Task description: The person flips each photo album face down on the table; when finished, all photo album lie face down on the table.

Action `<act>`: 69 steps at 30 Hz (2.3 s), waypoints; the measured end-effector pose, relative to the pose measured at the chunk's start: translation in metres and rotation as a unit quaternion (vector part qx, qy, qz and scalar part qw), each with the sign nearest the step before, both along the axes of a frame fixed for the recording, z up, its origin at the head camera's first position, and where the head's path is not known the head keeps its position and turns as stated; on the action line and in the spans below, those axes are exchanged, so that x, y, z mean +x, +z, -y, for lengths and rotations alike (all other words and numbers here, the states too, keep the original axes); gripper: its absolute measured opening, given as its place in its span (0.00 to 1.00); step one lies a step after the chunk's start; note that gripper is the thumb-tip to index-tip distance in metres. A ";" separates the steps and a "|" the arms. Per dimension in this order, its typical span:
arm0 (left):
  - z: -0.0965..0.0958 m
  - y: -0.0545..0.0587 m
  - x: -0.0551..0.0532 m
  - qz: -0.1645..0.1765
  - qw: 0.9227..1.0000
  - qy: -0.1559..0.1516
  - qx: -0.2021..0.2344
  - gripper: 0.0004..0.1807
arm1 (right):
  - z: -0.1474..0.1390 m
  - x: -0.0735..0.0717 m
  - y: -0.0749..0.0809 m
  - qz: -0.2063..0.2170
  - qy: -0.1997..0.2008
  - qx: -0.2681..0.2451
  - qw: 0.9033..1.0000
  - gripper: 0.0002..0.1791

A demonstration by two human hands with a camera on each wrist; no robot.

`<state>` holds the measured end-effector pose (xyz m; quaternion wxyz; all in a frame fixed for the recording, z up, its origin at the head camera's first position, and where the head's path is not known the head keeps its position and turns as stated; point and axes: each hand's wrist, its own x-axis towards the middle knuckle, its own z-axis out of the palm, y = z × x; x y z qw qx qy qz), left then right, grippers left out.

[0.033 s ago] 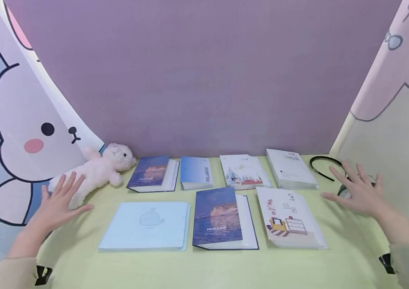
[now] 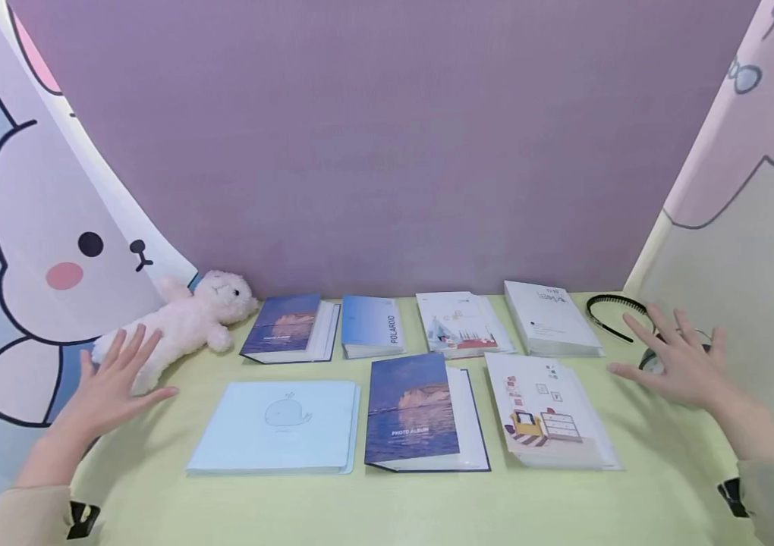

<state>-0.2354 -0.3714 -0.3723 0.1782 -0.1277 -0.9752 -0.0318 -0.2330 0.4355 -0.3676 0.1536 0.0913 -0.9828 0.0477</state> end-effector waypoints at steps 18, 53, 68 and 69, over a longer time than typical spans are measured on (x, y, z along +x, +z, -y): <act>-0.002 0.005 0.000 -0.003 1.000 -0.005 0.008 0.54 | 0.002 0.008 0.002 -0.012 0.008 -0.011 1.000 0.52; -0.022 0.002 -0.016 0.016 0.999 -0.024 0.029 0.52 | 0.003 -0.002 0.000 -0.013 0.013 -0.003 1.000 0.51; -0.104 0.026 -0.057 0.060 0.980 -0.078 0.173 0.40 | 0.019 -0.011 0.024 -0.050 0.061 -0.074 0.994 0.29; -0.112 0.026 -0.059 0.058 0.979 -0.085 0.173 0.39 | 0.022 -0.012 0.024 -0.051 0.062 -0.078 0.994 0.27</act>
